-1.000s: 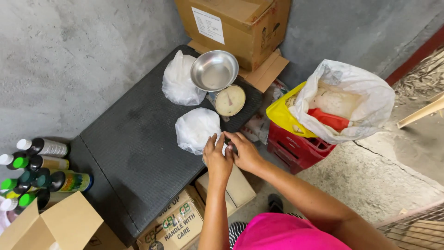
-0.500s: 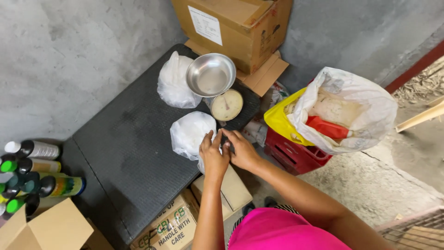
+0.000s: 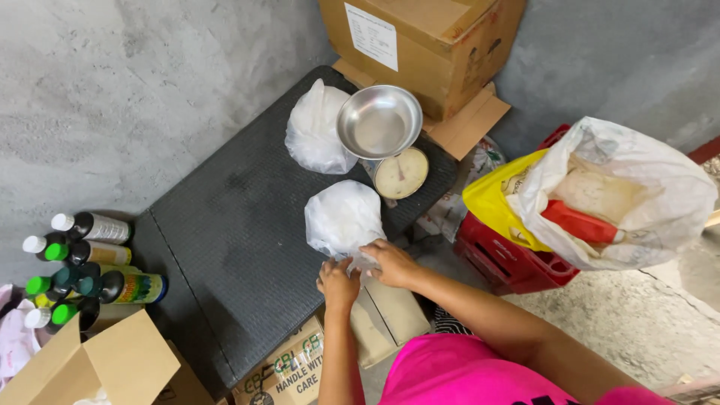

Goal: The recorder is weighing a white powder using a scale and a red scoop, then placing it into plastic bags and tying them.

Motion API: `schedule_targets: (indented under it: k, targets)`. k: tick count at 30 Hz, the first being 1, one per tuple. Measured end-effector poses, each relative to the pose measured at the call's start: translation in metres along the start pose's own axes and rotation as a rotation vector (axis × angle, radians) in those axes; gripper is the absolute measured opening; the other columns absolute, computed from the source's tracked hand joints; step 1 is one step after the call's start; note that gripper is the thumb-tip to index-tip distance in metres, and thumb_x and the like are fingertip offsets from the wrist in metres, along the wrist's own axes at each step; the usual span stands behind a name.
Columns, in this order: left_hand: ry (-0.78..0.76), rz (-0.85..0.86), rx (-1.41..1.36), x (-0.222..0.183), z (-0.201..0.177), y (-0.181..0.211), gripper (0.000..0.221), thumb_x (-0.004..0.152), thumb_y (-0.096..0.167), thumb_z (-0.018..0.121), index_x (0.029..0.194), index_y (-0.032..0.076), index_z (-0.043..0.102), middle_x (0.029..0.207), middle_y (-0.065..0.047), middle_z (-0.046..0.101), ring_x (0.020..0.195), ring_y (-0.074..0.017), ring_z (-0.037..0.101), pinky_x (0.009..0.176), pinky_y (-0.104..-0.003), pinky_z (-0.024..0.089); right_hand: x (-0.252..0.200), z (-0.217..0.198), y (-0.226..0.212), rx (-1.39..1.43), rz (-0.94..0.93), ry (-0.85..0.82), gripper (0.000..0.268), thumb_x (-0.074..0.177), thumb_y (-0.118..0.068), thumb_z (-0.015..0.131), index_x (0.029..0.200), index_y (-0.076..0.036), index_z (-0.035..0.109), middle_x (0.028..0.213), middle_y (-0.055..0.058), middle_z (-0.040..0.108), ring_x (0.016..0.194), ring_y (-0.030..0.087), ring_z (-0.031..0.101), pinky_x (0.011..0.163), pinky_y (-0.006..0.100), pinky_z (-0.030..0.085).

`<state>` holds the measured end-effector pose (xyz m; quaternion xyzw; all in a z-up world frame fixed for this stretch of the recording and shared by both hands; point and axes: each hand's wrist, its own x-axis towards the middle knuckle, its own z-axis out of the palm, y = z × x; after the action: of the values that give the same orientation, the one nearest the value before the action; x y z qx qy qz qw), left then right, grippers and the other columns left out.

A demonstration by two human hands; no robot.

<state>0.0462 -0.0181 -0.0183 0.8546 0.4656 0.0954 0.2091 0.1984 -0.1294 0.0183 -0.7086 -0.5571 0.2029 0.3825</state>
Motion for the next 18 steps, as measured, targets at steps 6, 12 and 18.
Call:
schedule_targets:
  k: [6,12,18]
  targets:
    - [-0.335,-0.167,0.177,0.014,0.015,-0.005,0.033,0.088,0.036,0.076,0.12,0.032,0.075,0.163,-0.008,0.036,0.156,-0.0342,0.021,0.119,-0.068,0.02,0.034,0.012,0.009,-0.058,-0.022,-0.139,0.063,0.08,-0.016,0.08,0.138,-0.007,0.058,0.134,0.017,0.059,0.124,0.036,0.057,0.104,0.042,0.046]
    - [-0.411,-0.188,0.193,0.037,0.043,-0.021,0.05,0.088,0.031,0.075,0.137,0.027,0.062,0.161,-0.006,0.036,0.153,-0.0344,0.02,0.116,-0.072,0.018,0.059,0.0,0.02,-0.072,-0.01,-0.204,0.065,0.082,-0.017,0.079,0.142,-0.009,0.055,0.138,0.016,0.057,0.126,0.036,0.057,0.104,0.042,0.047]
    - [-0.257,-0.182,0.081,0.05,0.038,-0.027,0.043,0.089,0.027,0.072,0.131,0.02,0.068,0.147,-0.008,0.056,0.147,-0.0297,0.039,0.116,-0.073,0.02,0.073,-0.016,0.026,-0.07,0.013,-0.229,0.066,0.082,-0.016,0.078,0.143,-0.012,0.054,0.14,0.015,0.056,0.126,0.035,0.057,0.103,0.041,0.048]
